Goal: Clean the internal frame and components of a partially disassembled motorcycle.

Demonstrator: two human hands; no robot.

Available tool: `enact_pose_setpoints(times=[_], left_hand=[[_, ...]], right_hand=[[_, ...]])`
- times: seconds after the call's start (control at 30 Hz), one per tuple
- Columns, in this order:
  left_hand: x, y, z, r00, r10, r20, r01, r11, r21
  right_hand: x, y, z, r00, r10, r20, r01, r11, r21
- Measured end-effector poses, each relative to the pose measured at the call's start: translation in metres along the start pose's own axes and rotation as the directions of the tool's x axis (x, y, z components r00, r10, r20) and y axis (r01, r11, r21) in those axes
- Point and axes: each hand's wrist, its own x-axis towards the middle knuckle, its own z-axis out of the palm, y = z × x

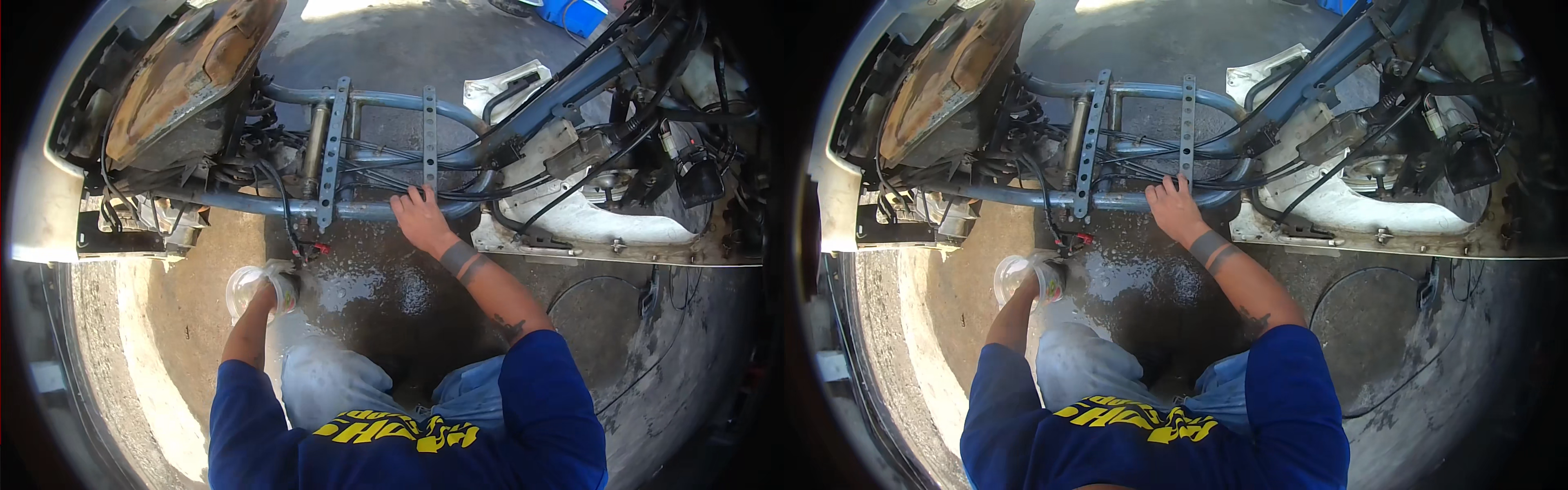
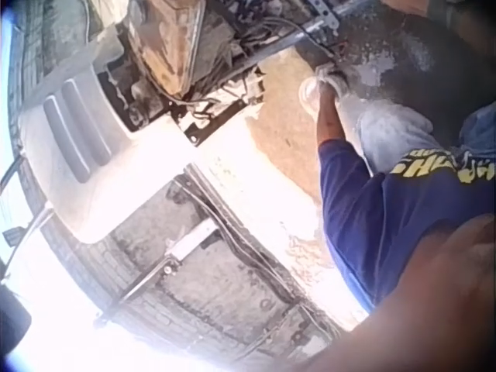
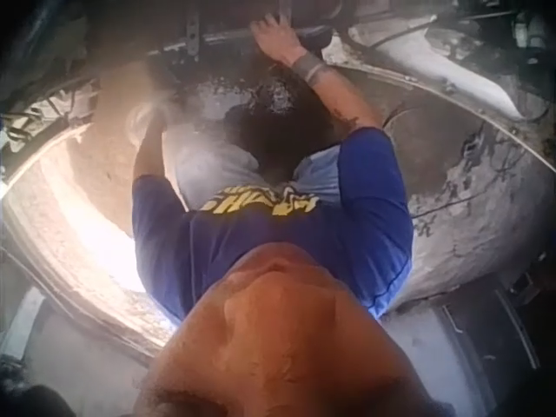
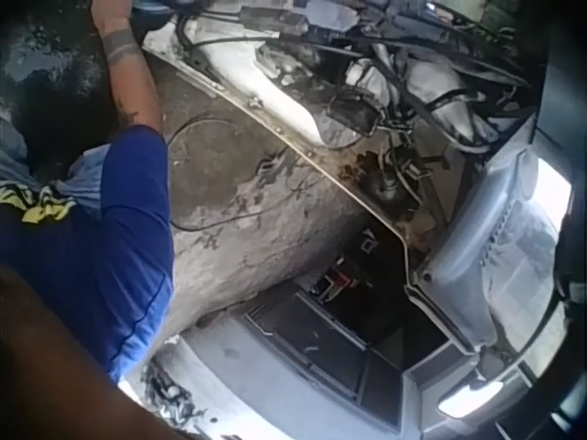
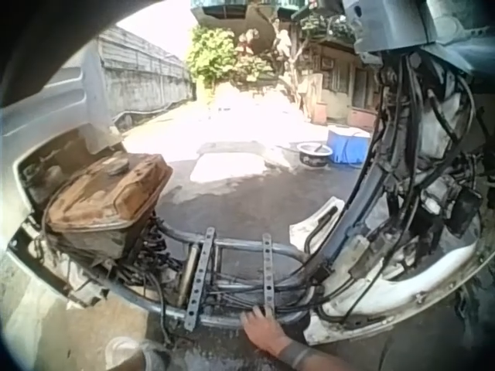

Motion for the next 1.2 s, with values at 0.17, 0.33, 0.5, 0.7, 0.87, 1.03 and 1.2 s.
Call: enact_pose_setpoints(times=[0.17,0.33,0.5,0.7,0.87,1.03,1.2], left_hand=[[-0.017,0.109,-0.135,0.997,-0.046,0.058,0.061,0.952,-0.301],[-0.091,0.102,-0.206,0.967,-0.252,0.033,0.232,0.824,-0.517],[-0.144,0.101,-0.245,0.858,-0.144,-0.493,-0.104,0.892,-0.441],[-0.176,0.127,-0.342,0.862,-0.387,-0.328,0.062,0.722,-0.689],[-0.181,0.127,-0.344,0.798,-0.369,-0.477,0.052,0.83,-0.555],[-0.19,0.106,-0.327,0.802,-0.421,-0.424,0.013,0.721,-0.692],[-0.189,0.105,-0.352,0.705,-0.48,-0.522,-0.413,0.32,-0.852]], right_hand=[[-0.042,0.039,-0.016,0.987,0.08,0.137,-0.107,0.973,0.205],[-0.031,0.035,-0.016,0.976,0.147,0.16,-0.192,0.929,0.317],[-0.027,0.041,-0.013,0.978,0.168,0.123,-0.198,0.935,0.296],[-0.019,0.061,0.004,0.839,0.517,0.171,-0.544,0.804,0.241],[-0.014,0.055,-0.003,0.803,0.532,0.267,-0.58,0.801,0.148],[-0.01,0.051,0.005,0.807,0.548,0.218,-0.588,0.78,0.214],[-0.007,0.048,0.006,0.801,0.561,0.207,-0.598,0.755,0.268]])
